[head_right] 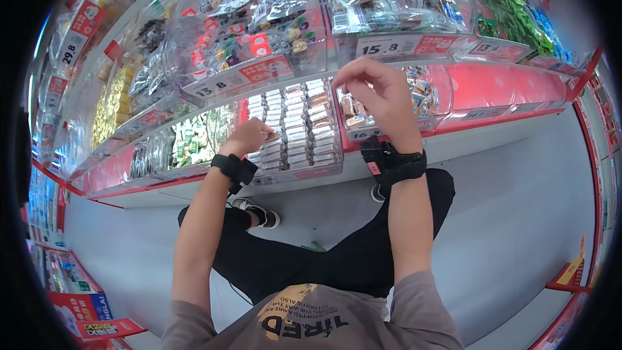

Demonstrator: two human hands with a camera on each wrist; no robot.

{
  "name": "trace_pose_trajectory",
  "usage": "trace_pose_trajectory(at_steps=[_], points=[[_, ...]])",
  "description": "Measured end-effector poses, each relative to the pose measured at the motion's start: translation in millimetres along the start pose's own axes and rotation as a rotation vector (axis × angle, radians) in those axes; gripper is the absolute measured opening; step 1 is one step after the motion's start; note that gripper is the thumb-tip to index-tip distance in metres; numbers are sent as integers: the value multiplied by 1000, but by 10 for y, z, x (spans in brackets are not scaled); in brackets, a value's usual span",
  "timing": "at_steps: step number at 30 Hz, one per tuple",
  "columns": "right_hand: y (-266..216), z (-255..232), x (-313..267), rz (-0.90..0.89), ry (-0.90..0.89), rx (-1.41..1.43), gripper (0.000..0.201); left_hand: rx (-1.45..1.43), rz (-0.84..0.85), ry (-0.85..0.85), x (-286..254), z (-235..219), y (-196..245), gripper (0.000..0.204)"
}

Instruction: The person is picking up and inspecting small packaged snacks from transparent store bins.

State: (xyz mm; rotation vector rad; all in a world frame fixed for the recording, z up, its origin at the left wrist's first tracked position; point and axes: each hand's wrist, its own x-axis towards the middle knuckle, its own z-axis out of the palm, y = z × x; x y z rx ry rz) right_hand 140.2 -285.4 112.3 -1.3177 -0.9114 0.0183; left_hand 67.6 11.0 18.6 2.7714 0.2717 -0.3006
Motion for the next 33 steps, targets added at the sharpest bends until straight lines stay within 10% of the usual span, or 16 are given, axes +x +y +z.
trace_pose_trajectory(at_steps=[4, 8, 23, 33], points=[[139, -302, 59, 334, -367, -287, 16, -45, 39, -19, 15, -15, -38, 20], [689, -430, 38, 483, -232, -812, 23, -77, 48, -59, 43, -34, -70, 22], [1281, -289, -115, 404, -345, -801, 46, -120, 100, -10, -3, -95, 17, 19], [1279, -268, -104, 331, -285, -854, 39, -375, 118, -275, 36, -185, -183, 27]])
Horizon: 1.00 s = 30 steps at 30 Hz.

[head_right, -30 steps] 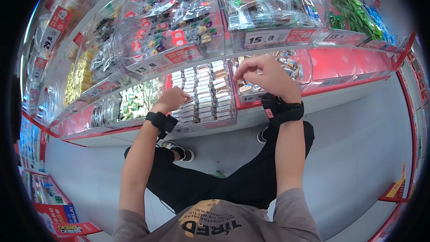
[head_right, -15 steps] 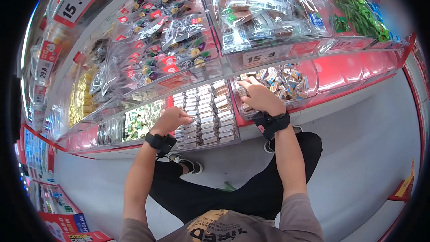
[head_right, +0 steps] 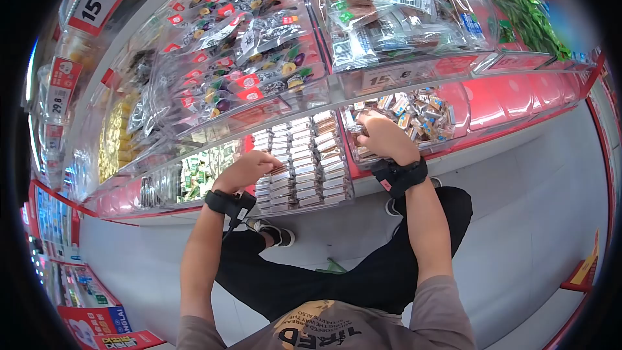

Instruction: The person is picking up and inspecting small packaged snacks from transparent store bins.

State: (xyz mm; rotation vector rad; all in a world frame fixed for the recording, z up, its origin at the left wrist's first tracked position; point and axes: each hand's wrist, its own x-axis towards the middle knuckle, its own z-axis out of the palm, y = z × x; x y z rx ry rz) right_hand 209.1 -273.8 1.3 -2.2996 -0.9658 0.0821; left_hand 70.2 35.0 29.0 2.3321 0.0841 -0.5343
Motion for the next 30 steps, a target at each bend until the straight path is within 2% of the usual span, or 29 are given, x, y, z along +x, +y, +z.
trace_pose_trajectory(at_steps=[3, 6, 9, 12, 15, 16, 19, 23, 24, 27, 28, 30], points=[[-12, -20, 19, 34, -31, 43, 36, -70, 31, -20, -33, -3, 4, 28], [-8, 9, 9, -26, 57, 13, 33, -104, 70, 18, -90, 43, 42, 29], [-156, -104, -7, 161, 139, -22, 32, -120, 141, 80, -52, 94, -56, 29], [-376, -287, -52, 175, 375, 118, 25, -84, 199, 104, -27, 127, -111, 28], [-629, -363, -118, 143, 392, 295, 24, 58, 201, 68, 15, 91, -137, 29], [-746, -409, -141, 81, 377, 333, 23, -1, 166, 87, -4, 85, -83, 29], [-895, -387, -174, 41, 348, 602, 24, -128, 67, 133, -105, 56, 74, 27], [-1060, -321, -147, 59, 168, 1043, 24, -90, 21, 157, -102, 69, 143, 26], [-1028, -280, -121, 11, 90, 1020, 23, -65, 24, 166, -87, 78, 130, 25], [-1034, -234, -110, -60, 23, 649, 23, -84, 88, 148, -72, 115, 62, 29], [-1118, -267, -127, -45, 12, 534, 21, 10, 142, 131, -70, 100, 63, 28], [-1139, -172, -124, -136, 53, 461, 24, 37, 145, 104, -86, 77, 83, 26]])
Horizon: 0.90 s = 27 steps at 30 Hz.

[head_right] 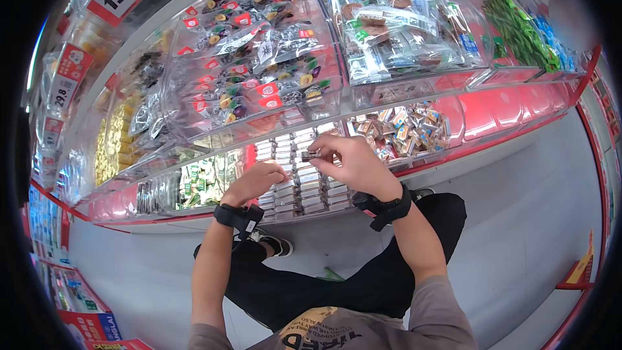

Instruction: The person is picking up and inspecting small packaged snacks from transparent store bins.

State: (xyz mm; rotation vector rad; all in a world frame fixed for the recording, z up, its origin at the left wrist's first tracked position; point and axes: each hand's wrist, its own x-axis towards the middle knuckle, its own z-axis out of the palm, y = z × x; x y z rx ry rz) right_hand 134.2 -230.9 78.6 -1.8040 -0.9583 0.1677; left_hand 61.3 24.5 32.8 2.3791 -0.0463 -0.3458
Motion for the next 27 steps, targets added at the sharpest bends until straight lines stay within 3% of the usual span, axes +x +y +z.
trace_pose_trajectory(at_steps=[5, 7, 9, 12, 17, 22, 27], points=[[91, 224, -29, -170, -9, -292, 25, -228, -54, -2, 31, 12, -132, 29], [-11, 204, -54, -177, -169, -446, 22, -342, -75, 45, 27, 28, -88, 32], [3, 196, -48, -159, -252, -484, 21, -184, -91, 34, 12, 10, 26, 35], [26, 131, -53, -132, -143, -276, 19, -117, -109, 42, 6, 8, 113, 38], [34, 86, -30, -151, -98, -237, 17, 34, -61, 32, 72, 51, -3, 44], [122, 104, -5, -160, -143, -271, 16, 372, -139, 7, 107, 121, 451, 53], [136, 81, -28, -157, -119, -243, 14, 435, -88, 112, 209, 263, 316, 50]])
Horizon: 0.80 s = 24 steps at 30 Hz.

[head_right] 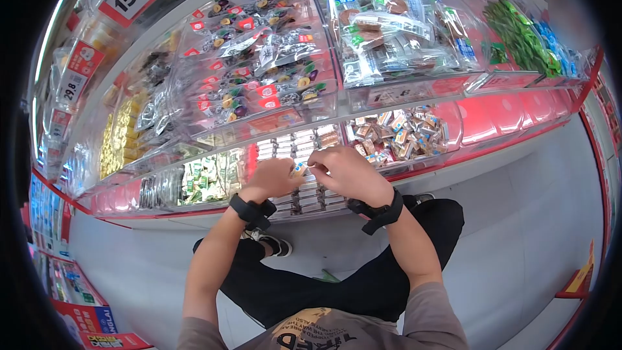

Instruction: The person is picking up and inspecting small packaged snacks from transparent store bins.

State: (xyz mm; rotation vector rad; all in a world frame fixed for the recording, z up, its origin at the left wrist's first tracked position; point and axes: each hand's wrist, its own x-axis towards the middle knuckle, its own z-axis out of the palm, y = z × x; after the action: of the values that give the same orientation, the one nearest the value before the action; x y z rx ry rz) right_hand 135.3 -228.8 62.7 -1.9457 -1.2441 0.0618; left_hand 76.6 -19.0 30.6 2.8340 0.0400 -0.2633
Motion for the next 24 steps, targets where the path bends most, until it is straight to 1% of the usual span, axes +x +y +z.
trace_pose_trajectory(at_steps=[1, 5, 8, 11, 14, 15, 18, 21, 24], points=[[-1, -1, -10, 1, 1, -4, 14, -19, -10, -4, 2, -10, -36, 48], [-7, -12, -10, 3, 1, -10, 14, -143, 22, 135, -15, -85, -195, 48], [17, 5, -13, -3, 1, -14, 14, -214, 65, 240, 39, -30, -337, 45], [29, 6, -13, -22, 10, -5, 13, -563, -192, 133, 39, -49, -364, 40], [18, 13, -22, -30, 24, -1, 13, -855, -365, 98, 25, -101, -343, 32], [22, 16, -20, -31, 30, -3, 13, -822, -362, 110, 22, -104, -346, 28], [43, 30, -28, -59, 46, -22, 12, -805, -369, 137, 21, -79, -355, 32], [61, 45, -24, -77, 51, -28, 11, -676, -351, 207, 29, -48, -351, 36], [48, 32, -27, -60, 46, 2, 11, -674, -360, 162, 29, -101, -333, 38]])
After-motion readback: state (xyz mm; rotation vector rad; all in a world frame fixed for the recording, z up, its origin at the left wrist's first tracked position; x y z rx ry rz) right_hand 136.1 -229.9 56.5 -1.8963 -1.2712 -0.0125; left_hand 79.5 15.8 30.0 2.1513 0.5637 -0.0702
